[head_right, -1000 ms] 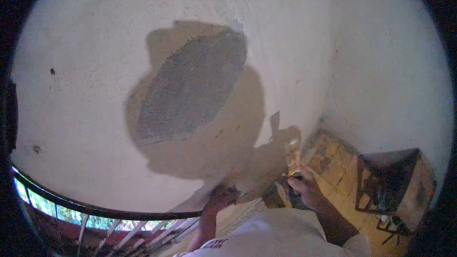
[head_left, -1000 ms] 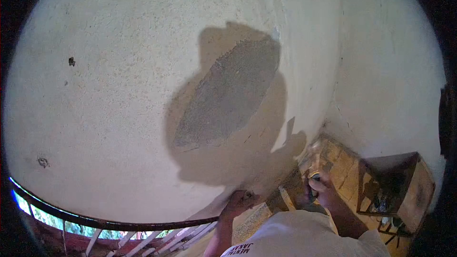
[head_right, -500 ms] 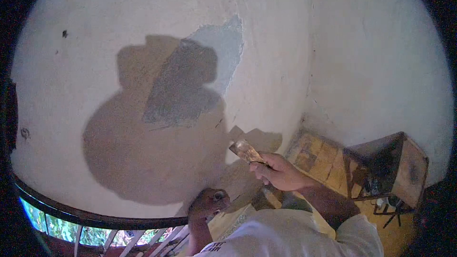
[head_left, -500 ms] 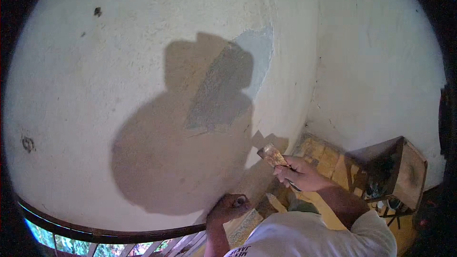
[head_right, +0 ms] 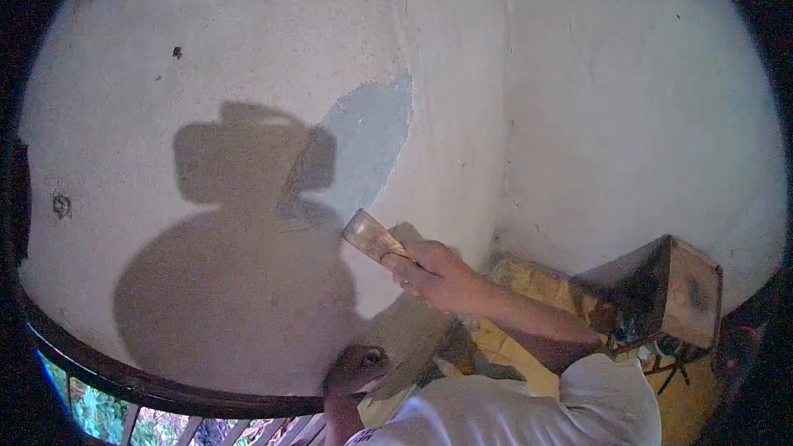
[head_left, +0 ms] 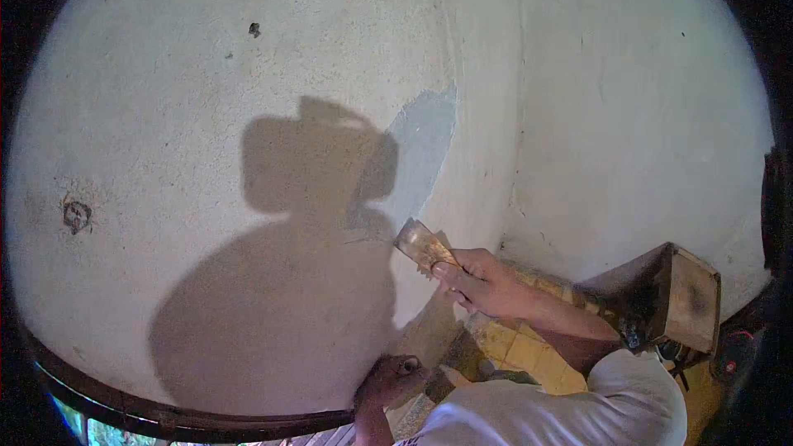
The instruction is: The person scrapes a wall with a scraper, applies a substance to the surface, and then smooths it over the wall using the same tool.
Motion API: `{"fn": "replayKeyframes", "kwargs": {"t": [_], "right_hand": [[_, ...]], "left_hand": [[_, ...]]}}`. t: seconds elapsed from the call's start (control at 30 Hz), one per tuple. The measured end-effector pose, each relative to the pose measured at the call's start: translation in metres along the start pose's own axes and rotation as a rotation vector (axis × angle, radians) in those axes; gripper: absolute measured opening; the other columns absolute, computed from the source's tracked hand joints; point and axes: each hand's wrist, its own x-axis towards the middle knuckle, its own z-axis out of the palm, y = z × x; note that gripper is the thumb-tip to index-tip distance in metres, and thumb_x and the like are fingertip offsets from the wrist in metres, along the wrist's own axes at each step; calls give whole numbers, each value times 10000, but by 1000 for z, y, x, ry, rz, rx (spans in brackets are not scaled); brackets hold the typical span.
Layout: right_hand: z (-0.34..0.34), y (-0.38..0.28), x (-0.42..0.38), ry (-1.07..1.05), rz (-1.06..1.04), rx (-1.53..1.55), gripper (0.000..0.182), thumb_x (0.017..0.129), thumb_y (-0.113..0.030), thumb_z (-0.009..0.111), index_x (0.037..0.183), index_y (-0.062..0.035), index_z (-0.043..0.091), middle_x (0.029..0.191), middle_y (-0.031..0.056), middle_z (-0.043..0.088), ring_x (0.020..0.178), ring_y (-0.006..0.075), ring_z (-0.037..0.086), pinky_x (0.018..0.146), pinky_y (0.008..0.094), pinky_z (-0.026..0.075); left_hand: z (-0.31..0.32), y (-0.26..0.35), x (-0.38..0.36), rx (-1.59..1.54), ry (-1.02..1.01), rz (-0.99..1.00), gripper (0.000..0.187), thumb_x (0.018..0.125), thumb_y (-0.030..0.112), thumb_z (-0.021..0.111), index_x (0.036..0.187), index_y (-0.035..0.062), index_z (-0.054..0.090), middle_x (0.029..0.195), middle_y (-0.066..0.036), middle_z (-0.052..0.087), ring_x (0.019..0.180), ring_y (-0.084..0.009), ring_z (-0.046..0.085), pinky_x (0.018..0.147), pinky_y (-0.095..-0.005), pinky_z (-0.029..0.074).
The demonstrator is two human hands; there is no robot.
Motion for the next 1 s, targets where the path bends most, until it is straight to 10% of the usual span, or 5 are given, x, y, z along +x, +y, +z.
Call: {"fn": "replayKeyframes", "kwargs": {"t": [0.43, 0.67, 1.0], "right_hand": [[-6, -28, -29, 54, 176, 47, 381, 911, -362, 454, 723, -35, 510, 554, -22, 425, 479, 59, 409, 428, 232, 352], [9, -34, 1, -17, -86, -46, 363, 919, -352, 439, 720, -53, 489, 520, -25, 412, 412, 44, 389, 382, 219, 351], [-5, -10, -34, 56, 217, -54, 390, 918, -353, 440, 687, -41, 474, 504, -19, 422, 388, 51, 411, 366, 214, 365]], "left_hand": [[1, 4, -6, 96, -59, -26, 329, 744, 366, 642, 741, 39, 617, 573, -37, 538, 564, -113, 471, 578, -306, 418], [0, -9, -2, 77, -54, -52, 208, 748, 260, 654, 690, 64, 621, 583, 2, 570, 583, -68, 489, 566, -256, 404], [4, 5, -5, 224, -46, -14, 336, 768, 375, 604, 733, 41, 603, 588, -50, 519, 564, -149, 451, 593, -328, 394]]}}
